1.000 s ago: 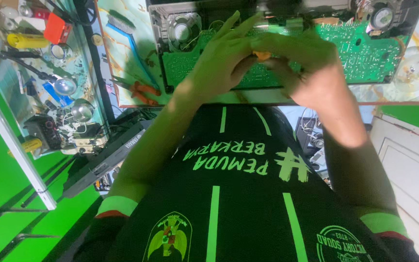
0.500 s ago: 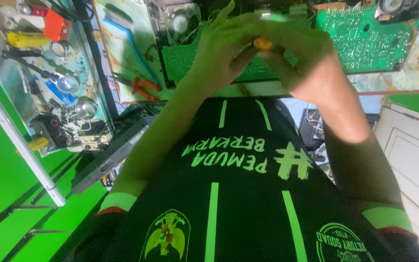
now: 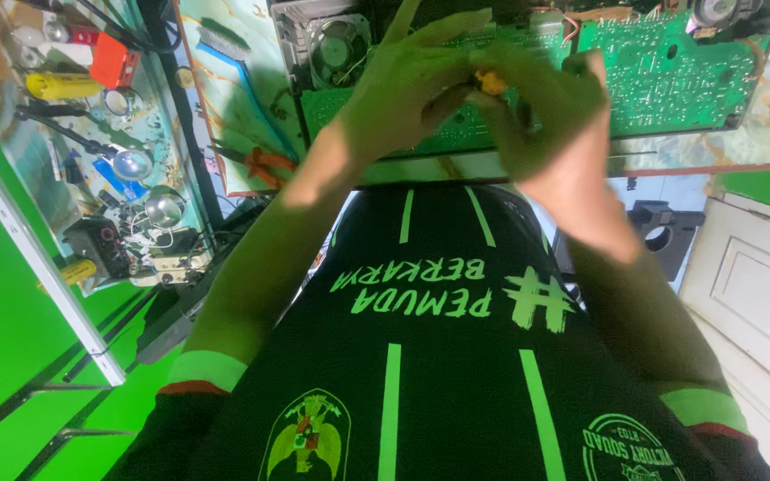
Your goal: The person repairs an electronic keyboard by using a screwdriver to remove and replace screws on the internal circuit boards, handling loose wires, and probing components.
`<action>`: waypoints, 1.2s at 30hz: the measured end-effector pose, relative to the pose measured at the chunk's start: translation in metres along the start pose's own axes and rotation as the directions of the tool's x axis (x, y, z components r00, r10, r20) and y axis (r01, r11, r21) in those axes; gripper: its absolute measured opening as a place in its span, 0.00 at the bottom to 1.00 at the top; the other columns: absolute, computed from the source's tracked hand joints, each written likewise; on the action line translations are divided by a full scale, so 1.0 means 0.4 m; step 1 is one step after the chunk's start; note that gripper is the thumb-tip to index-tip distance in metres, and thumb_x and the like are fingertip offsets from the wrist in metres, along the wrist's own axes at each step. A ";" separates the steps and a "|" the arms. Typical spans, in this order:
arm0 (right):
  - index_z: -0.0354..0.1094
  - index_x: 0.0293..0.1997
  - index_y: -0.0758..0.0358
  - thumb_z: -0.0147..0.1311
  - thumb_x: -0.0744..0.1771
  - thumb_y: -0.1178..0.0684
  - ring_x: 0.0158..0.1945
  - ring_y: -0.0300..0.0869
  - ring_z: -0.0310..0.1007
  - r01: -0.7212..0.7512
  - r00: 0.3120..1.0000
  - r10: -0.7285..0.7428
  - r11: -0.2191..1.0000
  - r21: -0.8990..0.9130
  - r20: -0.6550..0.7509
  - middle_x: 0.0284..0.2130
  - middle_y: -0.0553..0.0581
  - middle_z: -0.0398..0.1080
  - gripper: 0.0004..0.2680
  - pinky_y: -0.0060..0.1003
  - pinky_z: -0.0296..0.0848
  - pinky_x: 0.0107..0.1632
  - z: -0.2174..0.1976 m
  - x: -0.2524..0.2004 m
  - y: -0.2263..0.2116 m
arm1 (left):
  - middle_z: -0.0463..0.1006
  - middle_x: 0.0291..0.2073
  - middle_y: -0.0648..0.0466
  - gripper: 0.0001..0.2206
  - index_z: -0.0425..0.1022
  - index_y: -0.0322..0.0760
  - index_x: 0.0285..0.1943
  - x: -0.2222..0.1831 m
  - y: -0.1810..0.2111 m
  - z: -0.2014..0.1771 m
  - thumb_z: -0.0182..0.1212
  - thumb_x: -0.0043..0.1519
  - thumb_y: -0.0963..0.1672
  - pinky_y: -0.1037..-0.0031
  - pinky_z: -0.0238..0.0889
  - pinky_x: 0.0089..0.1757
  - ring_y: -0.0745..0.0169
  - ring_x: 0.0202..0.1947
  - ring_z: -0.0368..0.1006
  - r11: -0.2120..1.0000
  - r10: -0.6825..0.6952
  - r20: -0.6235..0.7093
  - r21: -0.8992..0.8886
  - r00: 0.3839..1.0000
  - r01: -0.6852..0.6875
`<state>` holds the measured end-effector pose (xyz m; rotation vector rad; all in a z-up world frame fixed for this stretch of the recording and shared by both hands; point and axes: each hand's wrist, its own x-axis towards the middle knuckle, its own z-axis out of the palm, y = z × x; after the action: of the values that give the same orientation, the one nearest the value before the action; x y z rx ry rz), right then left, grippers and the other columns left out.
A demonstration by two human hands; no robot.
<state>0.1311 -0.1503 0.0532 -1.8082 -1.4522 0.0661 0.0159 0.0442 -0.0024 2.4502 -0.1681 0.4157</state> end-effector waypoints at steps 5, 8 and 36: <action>0.70 0.59 0.63 0.62 0.72 0.64 0.33 0.38 0.68 0.091 0.995 -0.092 0.996 0.019 0.050 0.47 0.57 0.77 0.10 0.35 0.61 0.49 -0.034 0.004 -0.005 | 0.76 0.65 0.49 0.14 0.77 0.41 0.65 -0.001 0.004 -0.008 0.62 0.71 0.44 0.42 0.37 0.67 0.52 0.73 0.59 0.995 0.079 -0.001 0.066 0.997 -0.078; 0.70 0.58 0.65 0.61 0.70 0.67 0.32 0.40 0.66 0.114 0.993 -0.113 0.993 -0.023 0.017 0.46 0.57 0.77 0.11 0.38 0.58 0.49 -0.040 0.023 -0.024 | 0.74 0.65 0.47 0.11 0.78 0.44 0.61 -0.005 0.001 -0.027 0.64 0.71 0.45 0.45 0.41 0.67 0.48 0.72 0.59 1.000 -0.001 0.051 -0.022 0.999 0.002; 0.69 0.70 0.65 0.62 0.72 0.50 0.58 0.48 0.65 0.002 0.987 0.060 0.920 -0.392 0.147 0.59 0.63 0.70 0.18 0.44 0.67 0.55 0.306 -0.253 0.236 | 0.81 0.33 0.45 0.12 0.75 0.36 0.55 -0.264 -0.023 0.069 0.58 0.68 0.46 0.60 0.71 0.36 0.48 0.32 0.80 0.726 -0.680 0.035 -0.108 0.732 0.680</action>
<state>0.1113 -0.1714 -0.1293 -2.1890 -1.6375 -0.0754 -0.0744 0.0364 -0.0637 2.1941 0.6903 0.0740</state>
